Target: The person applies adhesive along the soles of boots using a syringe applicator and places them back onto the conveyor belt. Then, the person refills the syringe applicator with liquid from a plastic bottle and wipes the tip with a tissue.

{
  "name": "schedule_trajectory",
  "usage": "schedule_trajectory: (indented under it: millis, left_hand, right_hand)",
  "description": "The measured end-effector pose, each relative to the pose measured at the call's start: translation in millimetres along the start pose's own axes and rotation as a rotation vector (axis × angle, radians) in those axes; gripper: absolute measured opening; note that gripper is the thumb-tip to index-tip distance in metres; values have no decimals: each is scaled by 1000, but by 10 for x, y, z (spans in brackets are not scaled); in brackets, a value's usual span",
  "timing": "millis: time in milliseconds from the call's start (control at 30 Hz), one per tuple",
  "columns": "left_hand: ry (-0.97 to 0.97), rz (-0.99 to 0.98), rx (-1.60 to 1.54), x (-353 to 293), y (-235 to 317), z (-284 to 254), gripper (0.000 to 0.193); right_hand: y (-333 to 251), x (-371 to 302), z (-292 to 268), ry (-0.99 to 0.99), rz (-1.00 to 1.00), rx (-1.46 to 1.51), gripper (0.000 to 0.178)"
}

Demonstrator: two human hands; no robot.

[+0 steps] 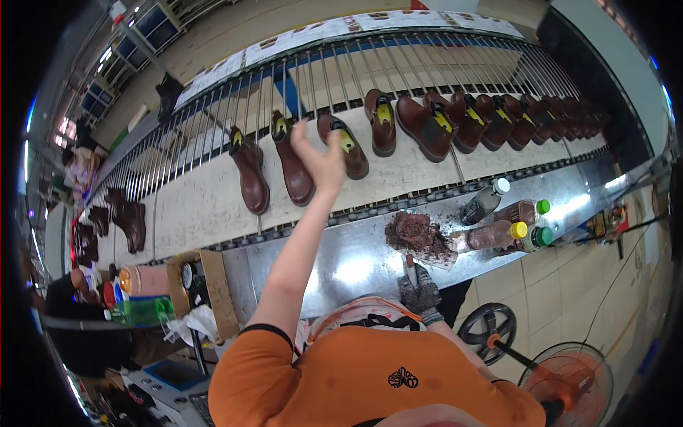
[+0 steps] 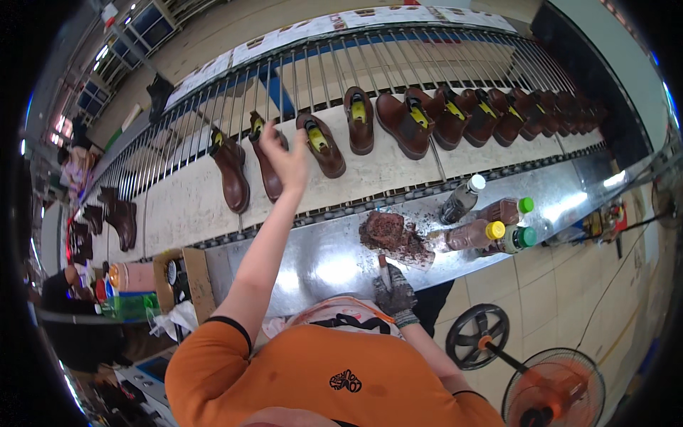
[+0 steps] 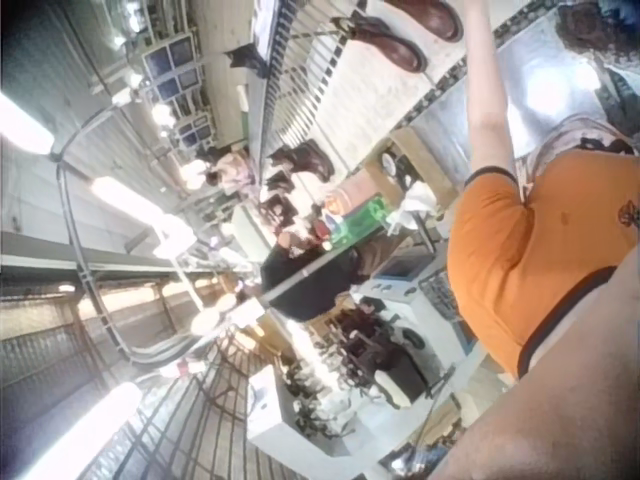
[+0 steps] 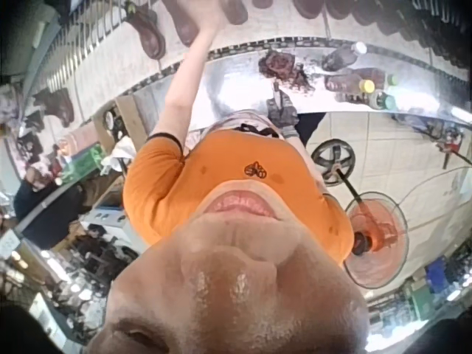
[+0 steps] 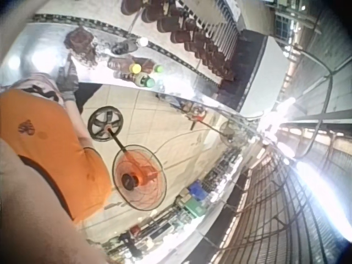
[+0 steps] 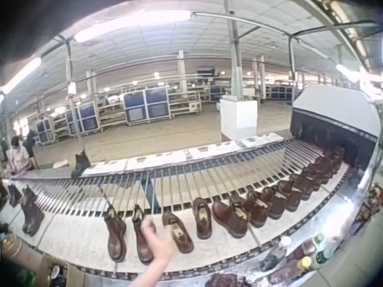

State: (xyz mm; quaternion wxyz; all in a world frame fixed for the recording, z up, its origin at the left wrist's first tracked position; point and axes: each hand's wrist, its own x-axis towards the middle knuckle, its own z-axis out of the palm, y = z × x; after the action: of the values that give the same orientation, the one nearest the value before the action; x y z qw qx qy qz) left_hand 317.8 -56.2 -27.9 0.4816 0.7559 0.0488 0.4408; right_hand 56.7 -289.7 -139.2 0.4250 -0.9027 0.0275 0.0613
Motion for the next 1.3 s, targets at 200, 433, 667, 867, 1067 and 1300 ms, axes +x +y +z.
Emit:
schedule_trajectory:
  millis: [200,433,667,867,1067,1300]
  left_hand:
    - [-19,-337,415,297,-1086,-507,72]
    - [-399,-374,582,220,-1363,-643,100]
    - [-368,-642,153,107,-1579,-780,62]
    - [-317,-822,-161,-398,-877,-1547,49]
    - [-263,-688,-128,-1176,-150,-2167,52]
    - [-351,-683,-3,-1733,94,-2273,41]
  right_hand:
    - [-70,12,-124,-94,43,31,51]
    - [180,-100,73,20,-46,-50,59]
    - [-300,-132,-321,-173,125,85,60]
    - [-169,-155,-157,-121,49,101,58]
    - [-29,-141,-77,-133,45,33,62]
    - [121,-1,-63,-145,101,195,52]
